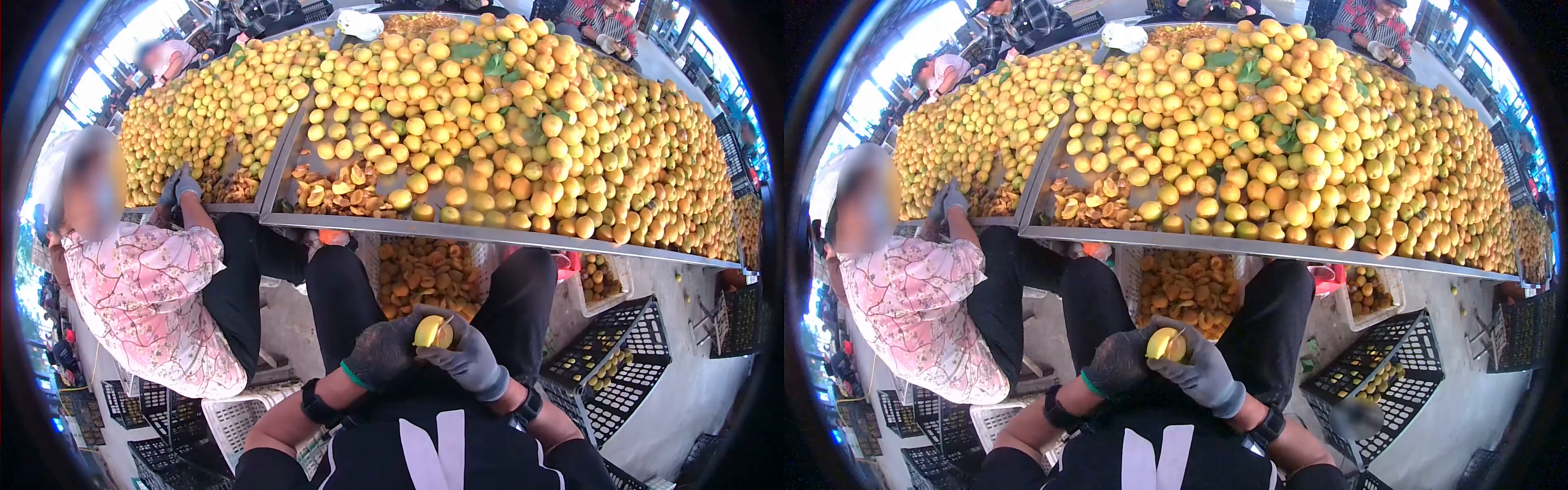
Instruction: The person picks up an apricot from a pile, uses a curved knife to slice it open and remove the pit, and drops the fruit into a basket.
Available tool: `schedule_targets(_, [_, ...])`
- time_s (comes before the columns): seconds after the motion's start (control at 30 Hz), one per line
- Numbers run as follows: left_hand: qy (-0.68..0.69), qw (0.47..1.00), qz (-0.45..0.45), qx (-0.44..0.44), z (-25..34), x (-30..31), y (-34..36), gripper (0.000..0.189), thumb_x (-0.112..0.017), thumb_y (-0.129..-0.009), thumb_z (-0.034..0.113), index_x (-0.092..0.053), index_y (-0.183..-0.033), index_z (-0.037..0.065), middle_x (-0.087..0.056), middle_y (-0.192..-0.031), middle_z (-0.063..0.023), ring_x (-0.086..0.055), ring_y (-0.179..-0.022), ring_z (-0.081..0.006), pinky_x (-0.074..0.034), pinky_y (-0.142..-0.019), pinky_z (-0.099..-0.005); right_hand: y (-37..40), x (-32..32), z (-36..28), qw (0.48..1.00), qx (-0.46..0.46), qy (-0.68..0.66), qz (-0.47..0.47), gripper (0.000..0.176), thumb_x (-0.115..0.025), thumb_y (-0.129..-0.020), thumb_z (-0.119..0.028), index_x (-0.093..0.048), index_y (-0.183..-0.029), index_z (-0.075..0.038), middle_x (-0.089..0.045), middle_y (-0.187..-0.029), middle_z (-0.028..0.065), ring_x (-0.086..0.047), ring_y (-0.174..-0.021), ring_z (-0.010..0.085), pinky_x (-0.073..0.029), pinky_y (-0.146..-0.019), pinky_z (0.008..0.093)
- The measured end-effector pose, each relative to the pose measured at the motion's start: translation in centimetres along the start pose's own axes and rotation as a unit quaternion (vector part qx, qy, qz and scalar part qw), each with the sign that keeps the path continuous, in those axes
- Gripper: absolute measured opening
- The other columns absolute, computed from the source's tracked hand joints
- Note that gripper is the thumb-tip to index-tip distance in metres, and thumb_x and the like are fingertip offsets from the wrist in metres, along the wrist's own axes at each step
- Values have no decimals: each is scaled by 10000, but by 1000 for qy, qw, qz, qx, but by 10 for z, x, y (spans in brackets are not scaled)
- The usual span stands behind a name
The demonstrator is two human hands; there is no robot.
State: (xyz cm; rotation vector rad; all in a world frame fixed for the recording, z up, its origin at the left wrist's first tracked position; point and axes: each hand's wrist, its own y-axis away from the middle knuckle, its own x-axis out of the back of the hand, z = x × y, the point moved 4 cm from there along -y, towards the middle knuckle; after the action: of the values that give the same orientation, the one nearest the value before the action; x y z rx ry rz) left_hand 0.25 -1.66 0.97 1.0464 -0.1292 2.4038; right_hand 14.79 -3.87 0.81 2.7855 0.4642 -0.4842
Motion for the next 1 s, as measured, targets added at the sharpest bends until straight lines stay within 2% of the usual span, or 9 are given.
schedule_targets(0.17, [-42, 999, 16, -22, -7, -3, -9, 449, -695, -779, 272, -581, -1180, 105, -680, -951, -160, -664, -874, -352, -538, -749, -445, -2, 1, 9, 999, -21, -42, 2, 643, -725, -821, -55, -420, -1387, -26, -525, -1256, 57, -499, -1135, 134, -387, -1024, 276])
schedule_targets(0.23, [-40, 998, 35, -25, -2, -4, -14, 406, -666, -807, 254, -595, -1177, 102, -685, -929, -165, -666, -866, -360, -539, -744, -450, -4, 2, 14, 999, -8, -16, 27, 643, -630, -831, 50, -366, -1414, -16, -520, -1205, 49, -563, -1016, 120, -522, -872, 267])
schedule_targets(0.33, [-29, 999, 18, 9, -4, -8, -22, 412, -668, -805, 249, -590, -1181, 102, -681, -950, -171, -666, -871, -353, -536, -753, -456, -9, 5, 23, 990, -43, -132, 37, 646, -624, -831, 36, -354, -1416, -7, -526, -1207, 64, -569, -1050, 144, -531, -863, 278])
schedule_targets(0.53, [79, 996, -36, -6, -41, -27, -39, 316, -651, -861, 236, -611, -1097, 29, -675, -913, -169, -673, -807, -303, -530, -706, -395, -8, 27, 18, 968, -41, -248, 10, 483, -522, -849, 35, -439, -1325, 27, -533, -1199, 93, -544, -1103, 163, -467, -971, 281])
schedule_targets(0.6, [313, 904, -102, 274, -27, -16, -35, 288, -663, -865, 239, -626, -1042, 15, -651, -814, -122, -643, -711, -204, -509, -652, -335, -7, 39, 35, 961, -43, -268, 48, 411, -470, -882, -20, -461, -1292, 9, -539, -1219, 122, -554, -1123, 228, -456, -1019, 352])
schedule_targets(0.63, [304, 909, -91, 270, -19, -9, -36, 255, -680, -849, 215, -636, -1020, 30, -615, -738, -81, -587, -659, -130, -485, -613, -299, -6, 40, 34, 949, -46, -309, 43, 397, -472, -905, -76, -465, -1296, -2, -544, -1219, 124, -559, -1107, 238, -474, -975, 356])
schedule_targets(0.77, [249, 946, -72, 196, -24, -2, -43, 186, -675, -856, 198, -634, -941, 38, -596, -679, -65, -566, -581, -135, -457, -540, -296, -10, 43, 25, 908, -1, -417, 40, 389, -478, -968, -250, -484, -1293, -36, -576, -1163, 113, -576, -973, 228, -488, -781, 316])
schedule_targets(0.9, [272, 940, -86, 187, -12, 9, -40, 227, -651, -868, 254, -620, -860, 29, -554, -635, -83, -558, -570, -192, -454, -574, -351, -12, 39, 16, 909, -54, -405, 86, 417, -451, -990, -358, -506, -1256, -42, -591, -1077, 90, -549, -851, 179, -426, -673, 264])
schedule_targets(1.0, [330, 917, -66, 214, -6, 12, -34, 202, -656, -881, 236, -599, -830, 48, -523, -592, -46, -524, -519, -152, -421, -507, -322, -16, 52, 25, 973, 25, -187, 132, 417, -391, -1005, -405, -537, -1193, -62, -598, -1026, 70, -530, -788, 168, -431, -660, 265])
